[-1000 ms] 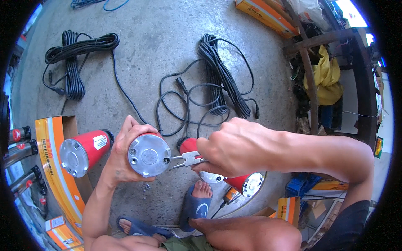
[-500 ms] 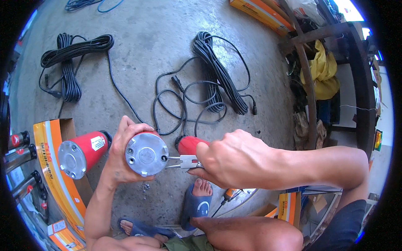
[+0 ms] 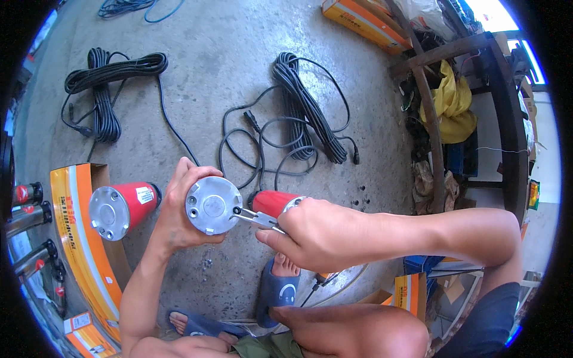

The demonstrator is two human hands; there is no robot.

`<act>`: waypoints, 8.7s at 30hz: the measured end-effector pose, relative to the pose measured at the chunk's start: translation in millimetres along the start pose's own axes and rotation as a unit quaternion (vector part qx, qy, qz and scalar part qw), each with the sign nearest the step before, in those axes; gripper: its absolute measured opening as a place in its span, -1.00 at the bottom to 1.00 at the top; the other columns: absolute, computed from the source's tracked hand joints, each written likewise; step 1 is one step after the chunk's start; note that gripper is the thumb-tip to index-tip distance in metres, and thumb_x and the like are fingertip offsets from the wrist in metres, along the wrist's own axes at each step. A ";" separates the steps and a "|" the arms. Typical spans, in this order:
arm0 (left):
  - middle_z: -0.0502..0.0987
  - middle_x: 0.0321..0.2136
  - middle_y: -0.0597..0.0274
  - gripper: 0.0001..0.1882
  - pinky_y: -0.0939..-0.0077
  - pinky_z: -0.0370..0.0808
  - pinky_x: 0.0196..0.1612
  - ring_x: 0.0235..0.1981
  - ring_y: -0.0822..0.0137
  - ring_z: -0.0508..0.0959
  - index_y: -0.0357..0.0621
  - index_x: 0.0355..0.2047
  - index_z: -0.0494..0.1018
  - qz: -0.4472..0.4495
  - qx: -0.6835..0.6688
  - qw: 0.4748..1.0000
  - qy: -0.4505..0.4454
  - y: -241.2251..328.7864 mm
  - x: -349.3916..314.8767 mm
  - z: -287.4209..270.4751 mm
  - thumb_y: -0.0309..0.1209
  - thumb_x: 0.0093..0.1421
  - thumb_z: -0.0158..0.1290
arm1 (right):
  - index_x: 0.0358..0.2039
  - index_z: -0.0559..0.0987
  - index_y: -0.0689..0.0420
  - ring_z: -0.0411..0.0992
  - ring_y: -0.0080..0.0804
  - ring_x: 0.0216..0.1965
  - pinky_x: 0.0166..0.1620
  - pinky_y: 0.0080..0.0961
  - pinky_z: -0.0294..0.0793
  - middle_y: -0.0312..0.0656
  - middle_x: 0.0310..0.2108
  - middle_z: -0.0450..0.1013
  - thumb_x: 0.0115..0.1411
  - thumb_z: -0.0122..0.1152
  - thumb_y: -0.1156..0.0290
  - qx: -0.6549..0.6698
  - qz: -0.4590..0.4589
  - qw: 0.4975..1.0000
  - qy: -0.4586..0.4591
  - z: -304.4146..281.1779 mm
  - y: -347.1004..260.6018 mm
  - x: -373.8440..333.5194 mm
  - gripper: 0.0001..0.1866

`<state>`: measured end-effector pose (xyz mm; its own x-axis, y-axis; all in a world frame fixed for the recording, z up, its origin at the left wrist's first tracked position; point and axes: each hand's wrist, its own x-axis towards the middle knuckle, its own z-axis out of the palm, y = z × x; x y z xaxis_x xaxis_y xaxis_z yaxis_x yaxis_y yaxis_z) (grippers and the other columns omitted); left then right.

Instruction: The person assembles multiple red water pumps on the floor using pliers and small screws, handling the pump casings and internal components one by one.

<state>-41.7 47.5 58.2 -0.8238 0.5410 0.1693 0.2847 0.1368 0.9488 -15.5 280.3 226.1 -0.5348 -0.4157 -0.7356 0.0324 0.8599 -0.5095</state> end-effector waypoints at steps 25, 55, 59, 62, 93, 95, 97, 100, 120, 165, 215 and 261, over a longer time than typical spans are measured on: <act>0.42 -0.14 0.13 -0.10 0.21 0.53 0.03 -0.09 0.09 0.50 -0.09 0.07 0.49 0.014 0.000 1.000 0.005 -6.9 -1.7 1.5 -0.42 -0.43 0.53 | -0.26 0.45 0.30 0.55 0.15 -0.61 -0.55 -0.04 0.54 0.07 -0.62 0.53 0.39 0.24 0.01 -0.172 0.027 0.971 0.165 51.0 20.8 -5.7 -0.50; 0.43 -0.13 0.11 -0.12 0.20 0.57 -0.01 -0.12 0.10 0.52 -0.16 0.05 0.49 0.032 0.019 0.998 0.046 -5.4 -7.3 9.3 -0.41 -0.41 0.54 | -0.41 0.55 0.34 0.54 0.18 -0.57 -0.47 -0.06 0.56 0.04 -0.67 0.49 0.38 0.22 0.21 -0.099 0.102 0.989 0.026 13.7 -31.4 -5.0 -0.61; 0.44 -0.14 0.12 -0.13 0.21 0.57 -0.01 -0.12 0.09 0.52 -0.14 0.05 0.48 0.030 0.023 0.998 0.054 -8.1 -11.0 9.1 -0.41 -0.39 0.53 | -0.31 0.50 0.34 0.54 0.23 -0.53 -0.45 -0.04 0.55 0.06 -0.67 0.48 0.41 0.14 0.27 -0.037 0.086 0.995 0.039 13.5 -30.4 -1.7 -0.68; 0.47 -0.15 0.13 -0.17 0.21 0.57 -0.01 -0.11 0.08 0.51 -0.14 0.03 0.49 0.033 0.020 0.998 0.055 -7.0 -10.4 7.4 -0.42 -0.36 0.52 | -0.40 0.54 0.34 0.53 0.18 -0.59 -0.54 -0.06 0.52 0.05 -0.67 0.48 0.41 0.14 0.29 -0.116 0.062 0.991 0.033 9.4 -31.5 1.2 -0.66; 0.36 -0.04 0.01 0.06 0.07 0.37 0.09 0.02 0.03 0.41 -0.27 0.20 0.31 -0.007 0.109 0.970 0.216 -3.1 -46.8 50.6 -0.29 -0.31 0.62 | -0.15 0.42 0.33 0.45 0.09 -0.18 -0.13 -0.09 0.45 0.13 -0.20 0.42 0.00 0.39 0.46 -0.096 -0.011 0.959 0.266 83.0 1.8 -15.6 -0.56; 0.31 0.00 -0.02 0.12 0.05 0.34 0.10 0.06 0.03 0.38 -0.29 0.24 0.22 -0.018 0.068 0.962 0.264 -1.9 -52.4 76.8 -0.26 -0.27 0.63 | 0.02 0.44 0.34 0.38 0.03 -0.11 -0.08 -0.12 0.39 0.09 -0.13 0.40 0.12 0.37 0.42 -0.088 0.030 0.957 0.275 84.1 -2.1 -31.0 -0.50; 0.24 0.02 -0.02 0.14 0.05 0.34 0.12 0.08 0.05 0.35 -0.28 0.25 0.16 -0.030 0.068 0.974 0.214 -6.2 -63.3 62.5 -0.18 -0.22 0.62 | 0.10 0.44 0.32 0.38 0.03 -0.09 -0.08 -0.10 0.39 0.08 -0.12 0.40 0.17 0.37 0.39 -0.068 0.019 0.948 0.309 88.8 5.8 -23.1 -0.47; 0.29 -0.07 0.02 0.12 0.14 0.37 0.12 0.02 0.09 0.38 -0.30 0.22 0.26 -0.023 0.029 0.987 0.158 -4.5 -59.6 24.4 -0.13 -0.27 0.63 | 0.01 0.49 0.27 0.47 0.06 -0.20 -0.14 -0.10 0.47 0.06 -0.24 0.47 0.22 0.38 0.29 -0.065 0.013 0.944 0.325 78.9 1.3 -16.5 -0.55; 0.28 -0.11 0.06 0.04 0.20 0.35 -0.03 -0.07 0.14 0.38 -0.28 0.09 0.29 -0.005 0.128 0.965 0.231 4.6 -45.3 61.1 0.02 -0.22 0.63 | -0.44 0.47 0.31 0.48 0.23 -0.62 -0.52 0.03 0.45 0.16 -0.70 0.42 0.42 0.18 0.21 0.121 0.052 0.951 0.279 62.8 -15.6 1.4 -0.59; 0.14 -0.09 0.07 0.16 0.17 0.24 0.01 0.00 0.16 0.24 -0.35 0.18 0.17 -0.019 0.083 0.949 0.302 -5.6 -59.1 91.3 0.36 -0.04 0.40 | -0.30 0.42 0.20 0.61 -0.04 -0.54 -0.54 -0.13 0.52 0.01 -0.52 0.58 0.40 0.20 0.12 -0.082 0.135 0.939 0.305 92.9 -46.2 17.6 -0.63; 0.40 -0.48 0.42 -0.77 0.67 0.14 -0.48 -0.51 0.66 0.25 -0.35 -0.15 0.67 -0.108 0.040 0.980 0.162 52.5 -18.3 8.2 -0.57 0.17 0.36 | -0.23 0.61 0.24 0.29 -0.52 -0.46 -0.42 -0.50 0.35 -0.34 -0.49 0.32 0.50 -0.08 -0.17 0.357 0.130 0.924 -0.046 -5.7 -7.7 7.6 -0.35; 0.39 -0.40 0.20 -0.30 0.46 0.35 -0.37 -0.44 0.36 0.38 -0.33 0.16 0.58 -0.092 -0.048 0.985 0.135 28.0 -36.5 19.2 -0.40 -0.04 0.47 | -0.50 0.41 0.21 0.50 -0.16 -0.76 -0.73 -0.20 0.40 -0.06 -0.79 0.38 0.36 0.25 0.18 -0.054 0.041 0.972 0.226 58.2 -31.2 18.3 -0.59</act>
<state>5.8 47.5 73.4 -0.9614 0.2715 0.0447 0.0817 0.1263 0.9886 22.8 228.6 202.5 -0.8512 -0.1929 -0.4880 0.0146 0.9209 -0.3896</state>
